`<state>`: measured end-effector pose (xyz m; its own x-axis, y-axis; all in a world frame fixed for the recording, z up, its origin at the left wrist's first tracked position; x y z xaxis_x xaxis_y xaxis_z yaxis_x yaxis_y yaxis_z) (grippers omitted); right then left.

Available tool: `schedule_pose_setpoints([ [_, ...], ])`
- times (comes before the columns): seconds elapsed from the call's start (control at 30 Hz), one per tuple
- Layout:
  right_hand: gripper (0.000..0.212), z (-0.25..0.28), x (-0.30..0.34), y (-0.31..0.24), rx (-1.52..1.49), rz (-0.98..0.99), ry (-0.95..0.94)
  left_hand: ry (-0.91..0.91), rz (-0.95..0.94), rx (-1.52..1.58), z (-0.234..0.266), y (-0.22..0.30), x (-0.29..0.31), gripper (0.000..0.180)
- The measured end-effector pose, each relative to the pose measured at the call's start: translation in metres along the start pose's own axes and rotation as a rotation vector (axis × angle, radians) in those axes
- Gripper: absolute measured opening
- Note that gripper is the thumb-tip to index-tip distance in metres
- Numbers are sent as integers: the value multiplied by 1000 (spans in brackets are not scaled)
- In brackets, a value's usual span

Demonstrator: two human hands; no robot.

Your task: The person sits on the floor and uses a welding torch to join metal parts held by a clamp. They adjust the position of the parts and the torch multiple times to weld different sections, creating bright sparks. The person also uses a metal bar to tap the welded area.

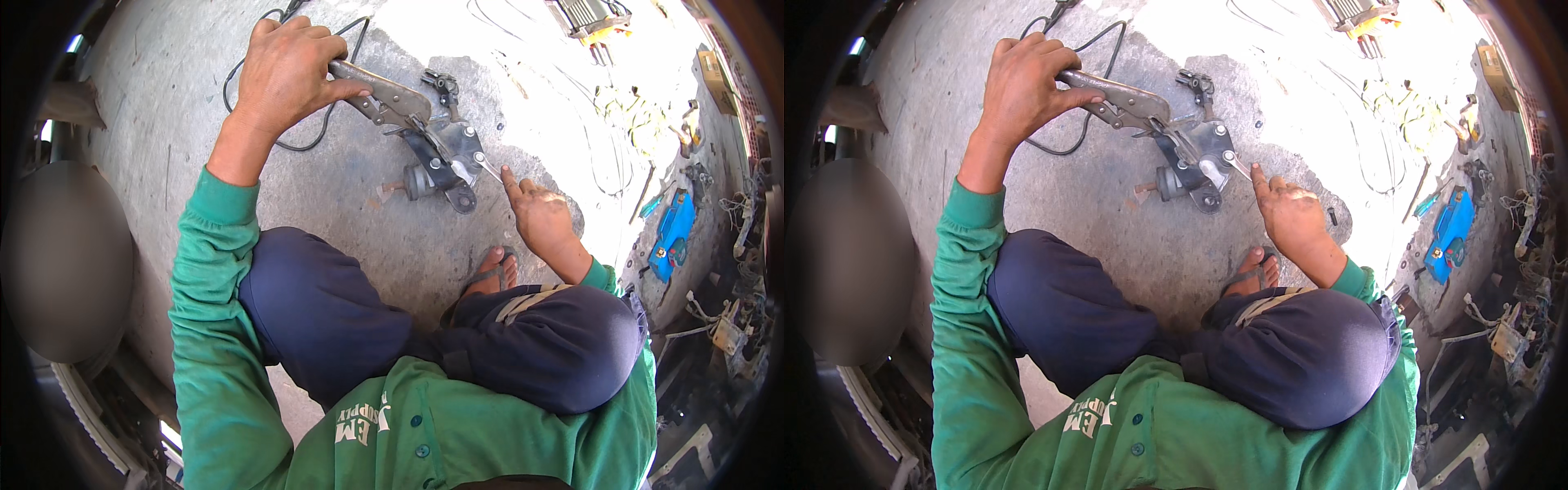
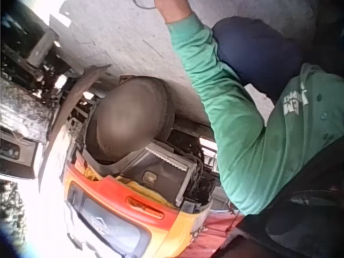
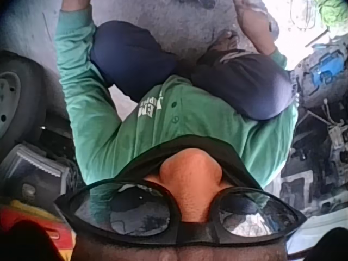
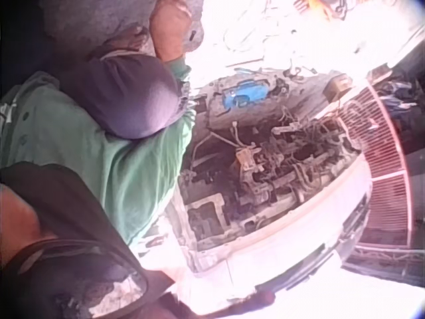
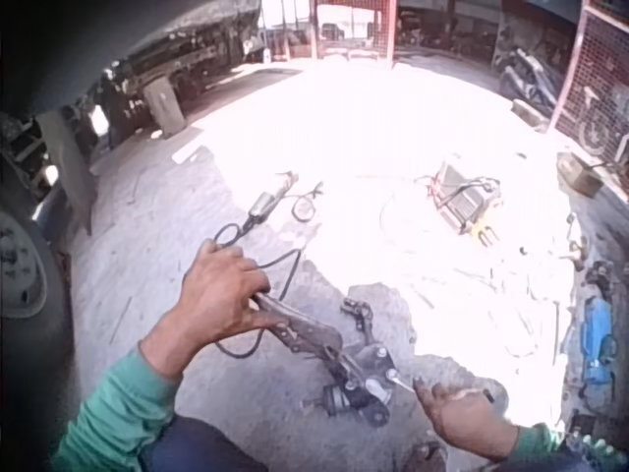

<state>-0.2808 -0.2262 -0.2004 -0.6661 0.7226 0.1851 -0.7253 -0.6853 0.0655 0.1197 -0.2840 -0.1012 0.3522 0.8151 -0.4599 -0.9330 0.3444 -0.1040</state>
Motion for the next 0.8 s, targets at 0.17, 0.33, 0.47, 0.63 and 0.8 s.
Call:
schedule_pose_setpoints([
  [0.17,67,-2,-4,8,-59,-21,-60,7,-17,-13,0,4,-2,49],
  [0.33,67,-12,0,9,-13,-62,10,1,-21,-36,0,5,-3,50],
  [0.47,77,36,1,-18,-63,22,241,-48,6,-57,3,4,-4,50],
  [0.63,49,-38,-9,51,188,-38,-81,-34,-38,1,1,8,-2,50],
  [0.8,10,-43,-50,91,94,79,258,-39,5,-29,-5,0,3,50],
])
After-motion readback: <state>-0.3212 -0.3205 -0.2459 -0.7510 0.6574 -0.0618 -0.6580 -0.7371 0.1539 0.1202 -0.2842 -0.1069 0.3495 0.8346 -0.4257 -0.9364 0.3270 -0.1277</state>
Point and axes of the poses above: each hand's wrist, its own x-axis away from the middle knuckle, its own z-axis out of the back of the hand, y = z × x, the point moved 1 cm from there along -x, towards the middle knuckle, and after that the axes turned 9 degrees about y, right-handed, at the moved point
